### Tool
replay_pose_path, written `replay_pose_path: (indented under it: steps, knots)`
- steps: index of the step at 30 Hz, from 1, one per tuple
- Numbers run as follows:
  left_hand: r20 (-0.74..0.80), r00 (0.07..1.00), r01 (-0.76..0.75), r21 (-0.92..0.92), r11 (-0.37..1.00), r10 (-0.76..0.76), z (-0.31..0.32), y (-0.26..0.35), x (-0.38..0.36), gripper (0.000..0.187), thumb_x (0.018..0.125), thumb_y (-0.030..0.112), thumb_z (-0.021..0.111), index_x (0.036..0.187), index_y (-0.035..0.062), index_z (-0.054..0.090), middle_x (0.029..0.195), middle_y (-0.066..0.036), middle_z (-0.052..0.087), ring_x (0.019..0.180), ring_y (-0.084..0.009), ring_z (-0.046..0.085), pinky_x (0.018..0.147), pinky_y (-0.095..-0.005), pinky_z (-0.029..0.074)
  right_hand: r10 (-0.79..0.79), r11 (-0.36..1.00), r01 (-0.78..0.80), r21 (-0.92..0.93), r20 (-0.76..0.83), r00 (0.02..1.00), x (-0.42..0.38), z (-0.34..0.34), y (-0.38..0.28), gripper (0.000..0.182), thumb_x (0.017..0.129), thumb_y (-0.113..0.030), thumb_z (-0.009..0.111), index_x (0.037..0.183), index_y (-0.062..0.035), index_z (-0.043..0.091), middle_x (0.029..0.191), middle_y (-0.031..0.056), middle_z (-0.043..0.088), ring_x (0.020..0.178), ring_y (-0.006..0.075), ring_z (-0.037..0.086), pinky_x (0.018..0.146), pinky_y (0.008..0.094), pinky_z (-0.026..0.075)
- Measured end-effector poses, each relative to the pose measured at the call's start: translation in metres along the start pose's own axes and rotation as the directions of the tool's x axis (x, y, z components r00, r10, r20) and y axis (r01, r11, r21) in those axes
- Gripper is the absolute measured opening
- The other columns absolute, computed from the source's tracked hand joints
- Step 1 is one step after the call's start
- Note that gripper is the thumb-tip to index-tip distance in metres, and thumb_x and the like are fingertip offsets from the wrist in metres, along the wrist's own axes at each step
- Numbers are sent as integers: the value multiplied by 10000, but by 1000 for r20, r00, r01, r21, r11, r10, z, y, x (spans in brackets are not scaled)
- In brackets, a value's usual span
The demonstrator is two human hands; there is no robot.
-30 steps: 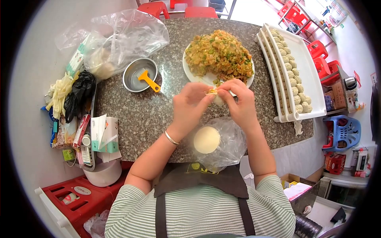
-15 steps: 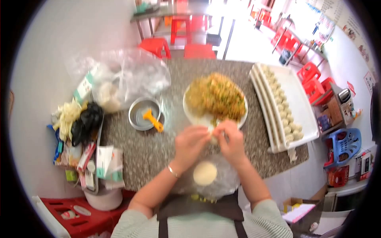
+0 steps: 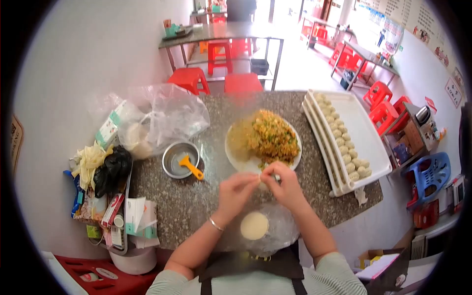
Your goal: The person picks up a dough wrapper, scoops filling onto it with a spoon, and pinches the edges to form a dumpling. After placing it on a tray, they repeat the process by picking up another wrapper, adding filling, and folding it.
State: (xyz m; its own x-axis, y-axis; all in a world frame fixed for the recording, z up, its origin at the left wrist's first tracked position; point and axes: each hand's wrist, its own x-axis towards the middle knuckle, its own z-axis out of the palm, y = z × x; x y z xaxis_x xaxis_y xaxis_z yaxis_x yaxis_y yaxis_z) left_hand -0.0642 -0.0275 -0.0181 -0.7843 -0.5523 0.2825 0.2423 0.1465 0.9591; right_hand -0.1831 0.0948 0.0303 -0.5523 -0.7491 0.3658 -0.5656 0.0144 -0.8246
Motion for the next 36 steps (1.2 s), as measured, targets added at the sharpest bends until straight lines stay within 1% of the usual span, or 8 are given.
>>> replay_pose_path:
  steps: [4, 7, 10, 13, 18, 27, 29, 36]
  knots:
    - [-163, 986, 27, -17, 999, -29, 1, -7, 1, 128, 837, 58, 710, 947, -8, 702, 931, -88, 699, 861, -159, 661, 786, -273, 517, -103, 992, 98, -74, -70, 992, -1, 11, 0, 110, 826, -110, 675, 839, -10, 632, 850, 127, 632, 864, 328, 593, 808, 391, 450]
    - [-84, 996, -12, -39, 999, 9, -3, 2, 5, 128, 848, 54, 695, 958, -11, 699, 941, -86, 693, 862, -145, 650, 786, -269, 508, -120, 989, 115, -88, -53, 991, -1, 12, 6, 92, 827, -89, 669, 837, -6, 632, 849, 138, 631, 855, 328, 597, 793, 393, 459]
    - [-77, 989, 110, -190, 976, -126, -2, 5, 5, 114, 851, 47, 685, 950, -6, 705, 953, -86, 690, 871, -147, 645, 791, -269, 502, -101, 992, 89, -84, -145, 984, -2, 13, 11, 82, 836, -75, 652, 850, 1, 626, 840, 136, 626, 829, 310, 603, 771, 386, 468]
    - [-48, 991, 117, -120, 986, -124, -7, 5, 5, 114, 843, 22, 683, 948, -14, 710, 968, -78, 686, 878, -146, 645, 783, -267, 504, 33, 998, -33, 52, 10, 999, 2, 5, 8, 78, 864, -64, 641, 868, 10, 617, 837, 85, 615, 792, 194, 585, 745, 303, 457]
    - [-9, 1000, 0, -120, 993, -1, -8, 8, 6, 109, 845, 0, 678, 947, -26, 708, 983, -77, 683, 882, -144, 643, 775, -262, 509, -83, 996, 84, -17, 33, 996, 7, 4, 4, 69, 865, -55, 635, 880, 11, 620, 850, 92, 613, 798, 195, 588, 744, 298, 454]
    - [-21, 989, 140, -224, 965, -149, -3, 7, 2, 125, 886, 37, 654, 1008, 14, 675, 985, -43, 666, 891, -115, 629, 763, -243, 504, -47, 999, 48, 5, -48, 998, 1, 16, 9, 67, 862, -51, 627, 881, 14, 623, 843, 113, 618, 804, 238, 600, 733, 328, 467]
    - [79, 947, 299, -565, 769, -310, 1, 0, 1, 145, 914, 75, 626, 1053, 39, 642, 1009, -31, 662, 908, -106, 618, 782, -244, 504, -20, 999, 23, 36, -80, 997, 0, 18, 10, 82, 858, -66, 619, 878, 14, 618, 842, 136, 615, 816, 285, 606, 736, 355, 472]
    - [170, 907, 400, -639, 657, -386, -2, 2, 0, 176, 935, 123, 622, 1091, 45, 597, 1082, -62, 643, 986, -173, 633, 828, -338, 546, 24, 998, -21, 58, -52, 998, 1, 20, 8, 103, 858, -70, 625, 879, 22, 585, 851, 156, 589, 839, 302, 590, 747, 359, 464]
